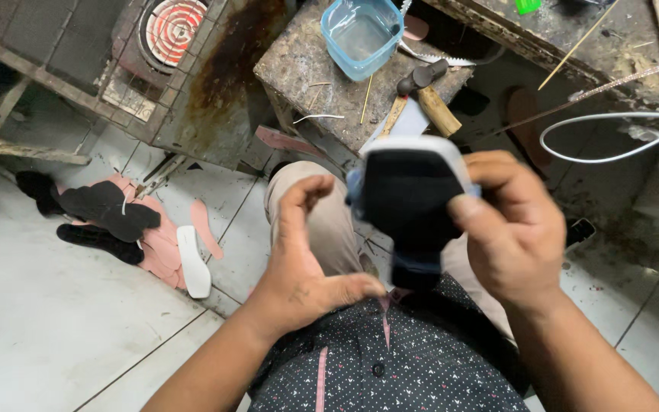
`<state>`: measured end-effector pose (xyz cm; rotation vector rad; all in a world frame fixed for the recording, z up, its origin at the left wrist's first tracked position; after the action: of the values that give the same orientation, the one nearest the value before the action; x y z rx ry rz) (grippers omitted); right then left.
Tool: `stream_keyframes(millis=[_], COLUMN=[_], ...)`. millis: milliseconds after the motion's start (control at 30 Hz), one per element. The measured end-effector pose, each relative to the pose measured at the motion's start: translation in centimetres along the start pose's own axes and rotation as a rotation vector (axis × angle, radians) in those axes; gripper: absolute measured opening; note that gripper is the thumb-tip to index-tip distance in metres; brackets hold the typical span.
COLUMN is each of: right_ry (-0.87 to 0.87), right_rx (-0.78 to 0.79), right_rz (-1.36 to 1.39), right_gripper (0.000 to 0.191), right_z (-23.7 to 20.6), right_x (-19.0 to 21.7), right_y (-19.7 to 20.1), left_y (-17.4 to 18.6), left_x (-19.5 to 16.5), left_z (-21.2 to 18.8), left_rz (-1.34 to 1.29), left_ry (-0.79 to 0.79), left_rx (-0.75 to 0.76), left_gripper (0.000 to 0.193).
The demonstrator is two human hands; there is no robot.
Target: The person holds a blue sandal upper stretched over a green shoe last and hammers the sole edge with a wooden mallet. They peel the pink insole off the sole, press the lasted upper, then hammer the black outsole to seat it before removing the sandal from the last.
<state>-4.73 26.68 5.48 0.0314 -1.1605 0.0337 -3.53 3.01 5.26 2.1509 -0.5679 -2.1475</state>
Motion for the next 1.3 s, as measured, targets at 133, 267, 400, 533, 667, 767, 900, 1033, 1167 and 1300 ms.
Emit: stream_keyframes(millis=[133, 267, 400, 533, 667, 767, 900, 1033, 1167, 1300], right_ry=[-0.216, -0.299, 0.125, 0.338, 0.307, 0.218, 0.207, 0.173, 0.146, 0.149], right_rx=[-0.425, -0.37, 0.027, 0.364, 0.423, 0.359, 0.354, 0.334, 0.315, 0.288], right_rz=[0.591, 0.376, -0.543, -0.847, -0.757, -0.665, -0.655, -0.62, -0.61, -0.666], right_gripper=[0.036, 0.059, 0.06, 0.039, 0.037, 0.039, 0.035, 0.029, 0.024, 0.022], right_z=[-2.2, -3.2, -2.7, -2.6, -2.6, -2.6, -2.8, -2.8, -3.1, -3.3], right_x=[-3.2, -4.6, -2.7, -3.1, -5.0, -6.0, -6.0, -6.0, -6.5, -6.7], right_y=[1.9, 2.6, 1.8, -1.0, -2.3, -2.3, -2.4, -2.4, -2.4, -2.9], left_y=[-1.2, 0.8, 2.1, 1.3, 0.7, -0.4, -2.3, -3.4, -3.9, -4.1], left_x=[1.6, 3.0, 4.0, 4.3, 4.2, 3.9, 3.8, 3.7, 3.5, 3.4], left_z=[-0.3, 0.1, 1.9, 3.5, 4.3, 4.6, 5.2, 5.6, 5.6, 5.6], left_rz=[-0.252, -0.065, 0.33, 0.443, 0.559, 0.697, 0.856, 0.884, 0.892, 0.824], left_ry=[0.335, 0.45, 0.195, -0.066, -0.075, -0.066, 0.023, 0.086, 0.025, 0.004], left_rx=[0.214, 0.183, 0.252, 0.298, 0.285, 0.26, 0.313, 0.333, 0.339, 0.283], left_gripper=[0.116, 0.095, 0.076, 0.052, 0.043, 0.034, 0.022, 0.022, 0.021, 0.017])
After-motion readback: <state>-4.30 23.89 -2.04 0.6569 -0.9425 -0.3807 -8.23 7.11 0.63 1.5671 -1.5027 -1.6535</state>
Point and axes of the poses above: each hand's wrist, its own z-axis towards the middle knuckle, its own y-axis out of the back of the hand, x = y × z, the point moved 4 cm from there along z, towards the middle knuckle, and after that the axes turned 13 degrees about y, right-handed, at the moved point
